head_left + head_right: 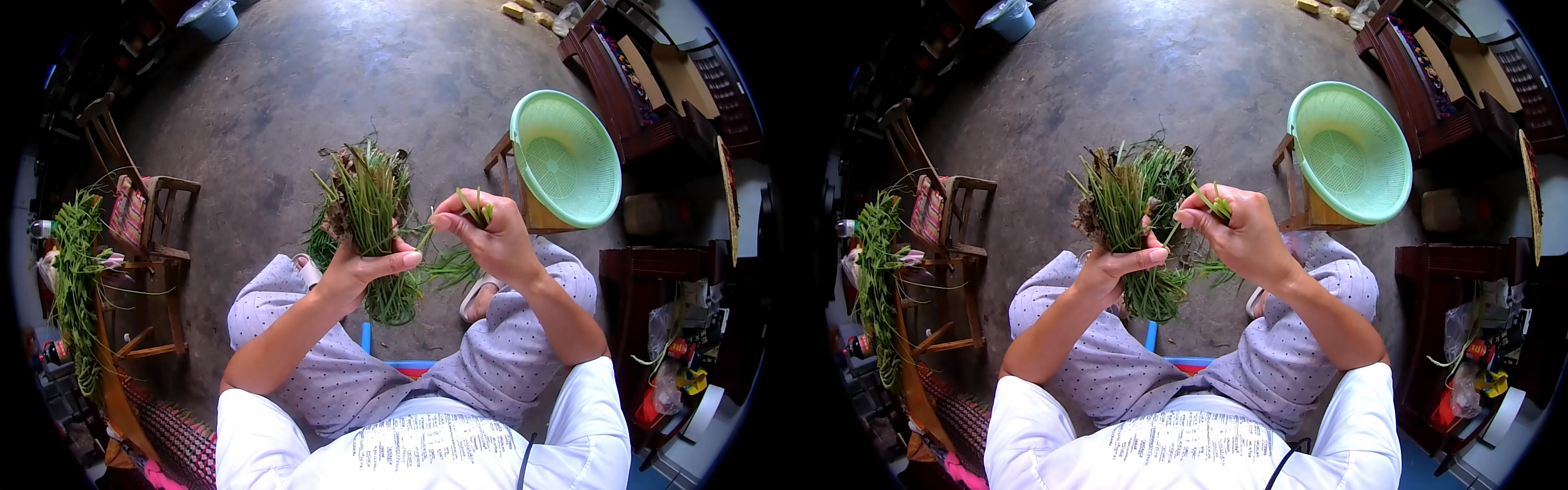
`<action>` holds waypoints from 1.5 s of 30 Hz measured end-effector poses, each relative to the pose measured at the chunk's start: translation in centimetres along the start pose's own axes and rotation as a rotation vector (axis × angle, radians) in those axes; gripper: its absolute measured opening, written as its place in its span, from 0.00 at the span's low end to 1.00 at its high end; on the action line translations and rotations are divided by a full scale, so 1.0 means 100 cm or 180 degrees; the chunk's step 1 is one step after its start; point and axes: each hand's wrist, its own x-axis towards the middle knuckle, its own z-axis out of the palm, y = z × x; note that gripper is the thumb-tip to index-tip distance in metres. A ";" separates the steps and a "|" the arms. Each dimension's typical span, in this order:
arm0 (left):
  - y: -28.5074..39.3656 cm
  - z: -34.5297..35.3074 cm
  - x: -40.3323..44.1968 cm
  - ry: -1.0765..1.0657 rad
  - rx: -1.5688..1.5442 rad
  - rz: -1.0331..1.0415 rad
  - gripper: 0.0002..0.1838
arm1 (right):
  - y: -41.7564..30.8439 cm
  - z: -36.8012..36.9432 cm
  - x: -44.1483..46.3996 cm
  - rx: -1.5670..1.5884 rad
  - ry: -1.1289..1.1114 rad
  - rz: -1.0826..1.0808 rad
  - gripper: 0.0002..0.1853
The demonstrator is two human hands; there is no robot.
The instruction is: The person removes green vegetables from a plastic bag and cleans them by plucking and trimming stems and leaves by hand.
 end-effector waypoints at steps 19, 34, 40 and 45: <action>0.002 -0.004 0.003 -0.0063 -0.0134 -0.0029 0.20 | -0.006 -0.020 0.005 -0.0518 -0.0385 -0.0142 0.07; 0.004 0.004 -0.002 -0.0373 -0.0632 -0.0191 0.19 | 0.000 0.003 0.000 0.1847 -0.0459 0.0529 0.10; 0.000 -0.003 0.001 -0.0877 -0.0719 -0.0214 0.14 | 0.009 0.000 0.009 0.1569 0.0056 0.0853 0.11; 0.007 0.002 0.000 -0.0833 -0.0697 -0.0381 0.23 | 0.011 0.001 0.009 0.1249 -0.0026 0.0631 0.09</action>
